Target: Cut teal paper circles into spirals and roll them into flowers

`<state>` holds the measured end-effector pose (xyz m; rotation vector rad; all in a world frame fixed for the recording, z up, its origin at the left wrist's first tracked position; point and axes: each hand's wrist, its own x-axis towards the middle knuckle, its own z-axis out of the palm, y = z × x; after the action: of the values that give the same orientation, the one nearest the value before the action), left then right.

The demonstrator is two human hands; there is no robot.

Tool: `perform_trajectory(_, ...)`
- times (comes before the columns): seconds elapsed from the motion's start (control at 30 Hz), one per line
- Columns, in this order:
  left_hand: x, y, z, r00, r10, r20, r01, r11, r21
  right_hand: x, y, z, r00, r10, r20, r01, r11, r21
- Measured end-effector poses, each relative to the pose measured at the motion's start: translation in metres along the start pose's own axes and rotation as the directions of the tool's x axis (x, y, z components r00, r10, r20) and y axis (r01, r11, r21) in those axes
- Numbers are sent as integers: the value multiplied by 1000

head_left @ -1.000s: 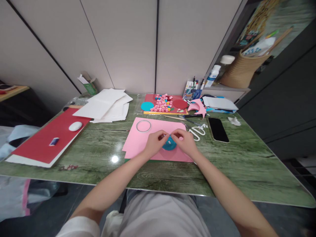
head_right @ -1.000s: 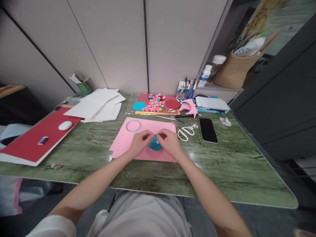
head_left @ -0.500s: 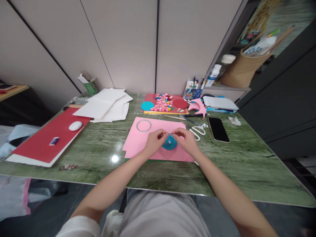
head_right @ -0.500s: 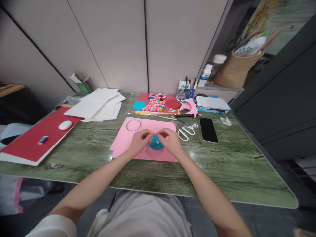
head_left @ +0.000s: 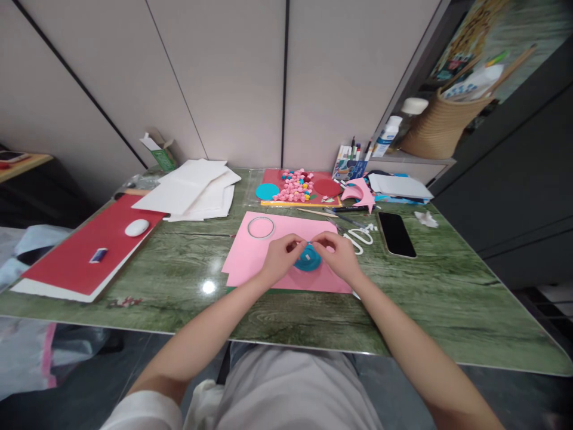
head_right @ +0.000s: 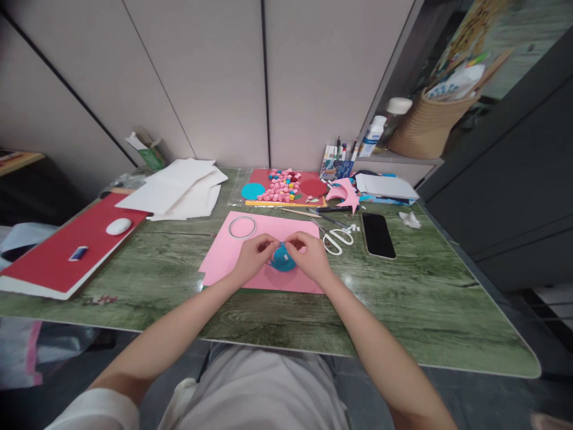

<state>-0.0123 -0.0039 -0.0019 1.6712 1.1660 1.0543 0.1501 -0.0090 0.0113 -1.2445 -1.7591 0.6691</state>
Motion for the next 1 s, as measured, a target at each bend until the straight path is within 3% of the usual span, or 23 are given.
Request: perform_trajectory(1.0,-1,0,-1,1000,22,8,-22,1000,14,0,0,1,1000,1,10,-1,1000,-3)
